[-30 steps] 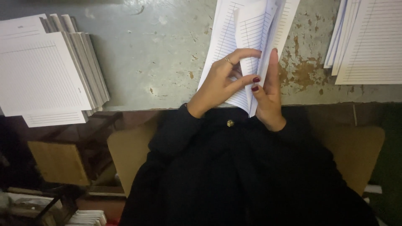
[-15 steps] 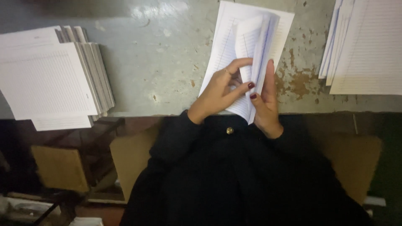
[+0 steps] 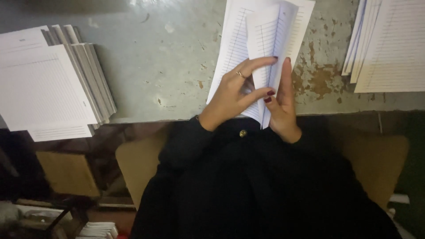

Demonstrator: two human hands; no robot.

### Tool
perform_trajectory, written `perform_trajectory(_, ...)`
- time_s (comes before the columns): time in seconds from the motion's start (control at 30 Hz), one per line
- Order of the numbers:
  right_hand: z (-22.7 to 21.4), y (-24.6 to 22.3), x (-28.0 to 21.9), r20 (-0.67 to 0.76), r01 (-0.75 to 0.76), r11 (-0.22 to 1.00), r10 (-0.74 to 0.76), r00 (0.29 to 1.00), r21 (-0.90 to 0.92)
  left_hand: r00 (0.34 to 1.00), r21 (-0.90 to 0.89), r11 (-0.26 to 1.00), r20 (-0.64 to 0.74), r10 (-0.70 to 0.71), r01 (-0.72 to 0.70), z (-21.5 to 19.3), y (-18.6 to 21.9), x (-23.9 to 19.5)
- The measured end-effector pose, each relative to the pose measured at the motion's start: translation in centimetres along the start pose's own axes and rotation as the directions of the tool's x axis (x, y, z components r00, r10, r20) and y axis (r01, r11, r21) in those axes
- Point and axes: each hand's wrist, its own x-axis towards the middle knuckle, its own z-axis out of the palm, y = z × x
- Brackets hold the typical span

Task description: Organizing and sorting stacks of lined paper on a desk by flipping through pages and moving sheets between piles.

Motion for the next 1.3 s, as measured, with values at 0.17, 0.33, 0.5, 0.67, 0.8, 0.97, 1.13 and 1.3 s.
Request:
perform_trajectory(0.17,-0.1,0.4,-0.2,0.005,0.007,1.0,-0.007,1.0,0.012,1.0,-0.03,0.999,0.009,-0.028,0.028,-0.1,0.2,0.0)
perform_trajectory(0.33,0.7,-0.2,0.2,0.009,0.044,0.999,-0.044,0.999,-0.021,0.998,-0.067,0.996,0.023,-0.059,0.06,-0.3,0.5,0.2)
perform_trajectory(0.5,0.0,0.5,-0.1,0.035,0.053,0.998,-0.054,0.998,0.034,0.998,-0.061,0.997,0.035,-0.045,0.047,-0.4,0.4,0.2)
perform_trajectory(0.67,-0.1,0.3,0.0,0.042,0.048,0.999,-0.049,0.998,0.014,0.997,-0.05,0.997,0.051,-0.056,0.058,-0.4,0.1,0.1)
perform_trajectory(0.8,0.1,0.1,0.2,0.055,0.046,0.998,-0.048,0.997,0.042,0.995,-0.06,0.995,0.068,-0.071,0.075,-0.5,0.2,0.0)
perform_trajectory(0.97,1.3,-1.4,0.3,0.039,0.015,0.994,-0.02,0.999,0.11,0.981,-0.065,0.984,0.107,-0.159,0.166,-1.1,0.9,-0.4)
perform_trajectory(1.13,0.5,0.1,0.2,0.029,0.054,0.998,-0.054,0.998,0.014,0.999,0.016,1.0,0.031,-0.016,0.016,0.1,-0.6,-0.5)
perform_trajectory(1.3,0.9,-0.4,0.2,0.017,0.047,0.999,-0.047,0.999,-0.005,1.0,0.009,1.0,0.011,-0.027,0.027,-0.2,0.1,-0.1)
